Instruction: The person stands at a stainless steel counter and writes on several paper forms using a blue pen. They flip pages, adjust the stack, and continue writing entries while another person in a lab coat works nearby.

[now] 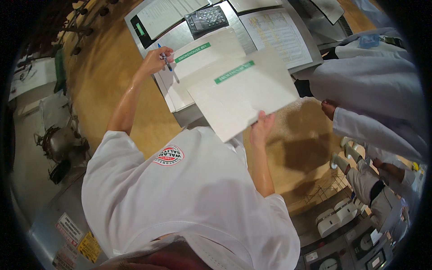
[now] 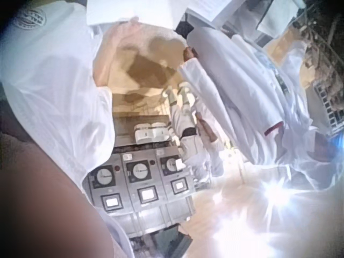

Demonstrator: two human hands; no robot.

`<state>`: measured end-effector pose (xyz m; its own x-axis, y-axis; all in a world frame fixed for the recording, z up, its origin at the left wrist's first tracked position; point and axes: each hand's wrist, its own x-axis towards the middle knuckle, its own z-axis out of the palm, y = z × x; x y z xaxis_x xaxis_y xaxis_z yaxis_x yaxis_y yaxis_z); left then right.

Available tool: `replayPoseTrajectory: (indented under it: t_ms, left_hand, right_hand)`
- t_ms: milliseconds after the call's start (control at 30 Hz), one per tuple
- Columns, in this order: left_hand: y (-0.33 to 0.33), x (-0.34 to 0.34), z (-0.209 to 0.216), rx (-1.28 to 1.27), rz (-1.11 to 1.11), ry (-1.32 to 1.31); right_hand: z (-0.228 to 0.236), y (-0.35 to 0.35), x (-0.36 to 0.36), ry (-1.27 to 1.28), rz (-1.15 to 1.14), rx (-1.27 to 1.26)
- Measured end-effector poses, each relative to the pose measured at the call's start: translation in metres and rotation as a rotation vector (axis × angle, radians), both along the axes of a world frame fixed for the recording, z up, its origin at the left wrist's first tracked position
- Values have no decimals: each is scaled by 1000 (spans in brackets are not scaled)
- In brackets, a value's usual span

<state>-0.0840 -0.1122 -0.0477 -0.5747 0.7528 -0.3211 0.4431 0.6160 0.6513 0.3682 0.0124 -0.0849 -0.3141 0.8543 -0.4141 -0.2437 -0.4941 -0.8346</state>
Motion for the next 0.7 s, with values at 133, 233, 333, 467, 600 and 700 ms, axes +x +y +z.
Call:
replayPoseTrajectory:
  t_ms: [133, 233, 333, 467, 600, 700]
  left_hand:
    - [1, -8, -19, 202, 0, 200]
    - [19, -3, -23, 194, -57, 176]
    - [31, 12, -26, 151, -156, 199]
    - [20, 25, -13, 48, -232, 316]
    - [8, 24, -23, 122, -217, 282]
    - [5, 35, -19, 80, -250, 327]
  right_hand:
    - [20, -34, -68, -224, 174, -106]
    - [11, -48, -93, -412, 320, -50]
    - [16, -51, -121, -600, 431, 4]
    - [30, -43, -151, -835, 555, 105]
    - [25, -38, -159, -814, 520, 8]
    - [14, -35, -160, -799, 510, -9]
